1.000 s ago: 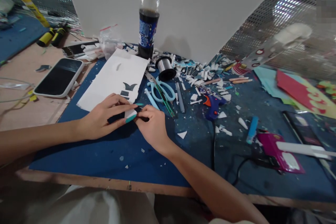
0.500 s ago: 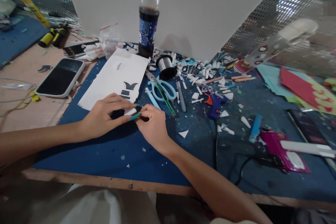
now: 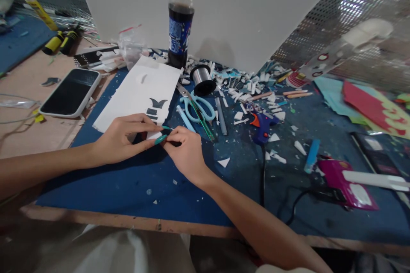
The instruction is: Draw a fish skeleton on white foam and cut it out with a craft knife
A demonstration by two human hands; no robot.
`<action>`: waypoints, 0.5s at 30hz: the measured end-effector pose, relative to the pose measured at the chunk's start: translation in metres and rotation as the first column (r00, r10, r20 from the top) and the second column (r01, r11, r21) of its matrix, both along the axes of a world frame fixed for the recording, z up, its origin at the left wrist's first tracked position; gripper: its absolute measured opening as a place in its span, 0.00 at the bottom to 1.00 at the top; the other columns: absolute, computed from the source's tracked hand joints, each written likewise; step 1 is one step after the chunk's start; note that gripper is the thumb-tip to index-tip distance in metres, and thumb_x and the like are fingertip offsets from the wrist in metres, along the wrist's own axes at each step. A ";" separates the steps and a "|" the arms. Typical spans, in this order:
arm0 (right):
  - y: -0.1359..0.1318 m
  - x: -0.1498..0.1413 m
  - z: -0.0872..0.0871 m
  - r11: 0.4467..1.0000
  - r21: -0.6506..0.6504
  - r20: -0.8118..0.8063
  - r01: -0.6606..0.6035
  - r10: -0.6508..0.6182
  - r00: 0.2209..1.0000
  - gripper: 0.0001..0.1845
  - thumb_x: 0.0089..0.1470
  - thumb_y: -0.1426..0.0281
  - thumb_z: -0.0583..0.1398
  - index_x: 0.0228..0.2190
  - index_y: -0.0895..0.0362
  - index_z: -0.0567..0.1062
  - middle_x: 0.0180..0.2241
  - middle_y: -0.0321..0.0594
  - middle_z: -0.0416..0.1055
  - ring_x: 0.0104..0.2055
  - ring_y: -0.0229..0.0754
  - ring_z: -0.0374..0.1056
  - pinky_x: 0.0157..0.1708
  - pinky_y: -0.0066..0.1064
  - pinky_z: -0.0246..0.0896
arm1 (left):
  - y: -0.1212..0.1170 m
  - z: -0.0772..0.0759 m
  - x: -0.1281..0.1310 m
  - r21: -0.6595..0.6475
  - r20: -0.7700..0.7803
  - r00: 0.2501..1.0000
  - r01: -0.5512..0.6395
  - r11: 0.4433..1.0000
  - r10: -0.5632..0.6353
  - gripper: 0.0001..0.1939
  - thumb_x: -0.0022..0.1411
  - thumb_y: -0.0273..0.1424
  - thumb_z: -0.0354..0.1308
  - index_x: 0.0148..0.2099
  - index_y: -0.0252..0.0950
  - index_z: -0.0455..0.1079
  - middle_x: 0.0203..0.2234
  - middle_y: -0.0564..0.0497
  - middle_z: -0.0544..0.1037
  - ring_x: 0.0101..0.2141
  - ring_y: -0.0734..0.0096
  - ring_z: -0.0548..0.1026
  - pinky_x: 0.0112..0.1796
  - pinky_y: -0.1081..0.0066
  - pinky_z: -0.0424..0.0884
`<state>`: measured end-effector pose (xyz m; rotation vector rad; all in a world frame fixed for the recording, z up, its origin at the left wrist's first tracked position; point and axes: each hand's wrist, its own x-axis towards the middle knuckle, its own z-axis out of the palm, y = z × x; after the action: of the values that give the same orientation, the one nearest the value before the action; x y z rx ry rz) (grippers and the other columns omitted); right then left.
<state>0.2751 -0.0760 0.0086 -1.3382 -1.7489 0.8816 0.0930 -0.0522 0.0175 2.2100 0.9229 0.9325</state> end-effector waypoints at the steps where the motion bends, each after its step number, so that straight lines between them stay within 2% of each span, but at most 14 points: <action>1: 0.000 0.000 0.000 1.000 0.000 -0.001 0.003 -0.003 1.000 0.08 0.46 0.74 0.61 0.18 0.56 0.76 0.22 0.35 0.67 0.23 0.33 0.62 0.24 0.28 0.56 | 0.000 0.000 0.000 -0.004 0.010 1.000 0.003 1.000 -0.003 0.11 0.59 0.30 0.57 0.42 0.31 0.75 0.29 0.46 0.74 0.25 0.76 0.71 0.25 0.76 0.70; 7: 0.000 0.000 -0.001 0.999 -0.038 -0.042 0.010 -0.011 0.999 0.08 0.46 0.74 0.62 0.18 0.55 0.76 0.22 0.34 0.68 0.23 0.34 0.63 0.25 0.29 0.57 | 0.000 0.001 0.001 -0.079 0.028 1.000 0.001 0.997 0.001 0.10 0.57 0.28 0.58 0.41 0.33 0.75 0.28 0.48 0.72 0.23 0.79 0.68 0.22 0.78 0.67; 12: 0.001 0.000 -0.001 0.999 -0.048 -0.059 0.012 -0.015 0.998 0.08 0.46 0.74 0.61 0.19 0.55 0.78 0.22 0.35 0.68 0.23 0.34 0.63 0.24 0.29 0.56 | -0.001 0.000 0.003 -0.246 0.092 0.995 -0.002 0.969 0.025 0.11 0.58 0.29 0.58 0.43 0.32 0.74 0.31 0.48 0.70 0.24 0.80 0.67 0.21 0.80 0.66; 15: 0.001 0.000 -0.001 0.999 -0.032 -0.044 0.013 -0.015 0.999 0.08 0.46 0.72 0.62 0.18 0.56 0.77 0.21 0.35 0.67 0.22 0.33 0.62 0.23 0.28 0.55 | -0.002 -0.002 0.004 -0.302 0.104 0.994 0.016 0.953 0.017 0.13 0.59 0.29 0.57 0.46 0.33 0.73 0.34 0.47 0.68 0.27 0.79 0.68 0.22 0.80 0.67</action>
<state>0.2755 -0.0748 0.0078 -1.3398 -1.6967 0.9274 0.0971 -0.0546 0.0156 1.8844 0.9476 0.8375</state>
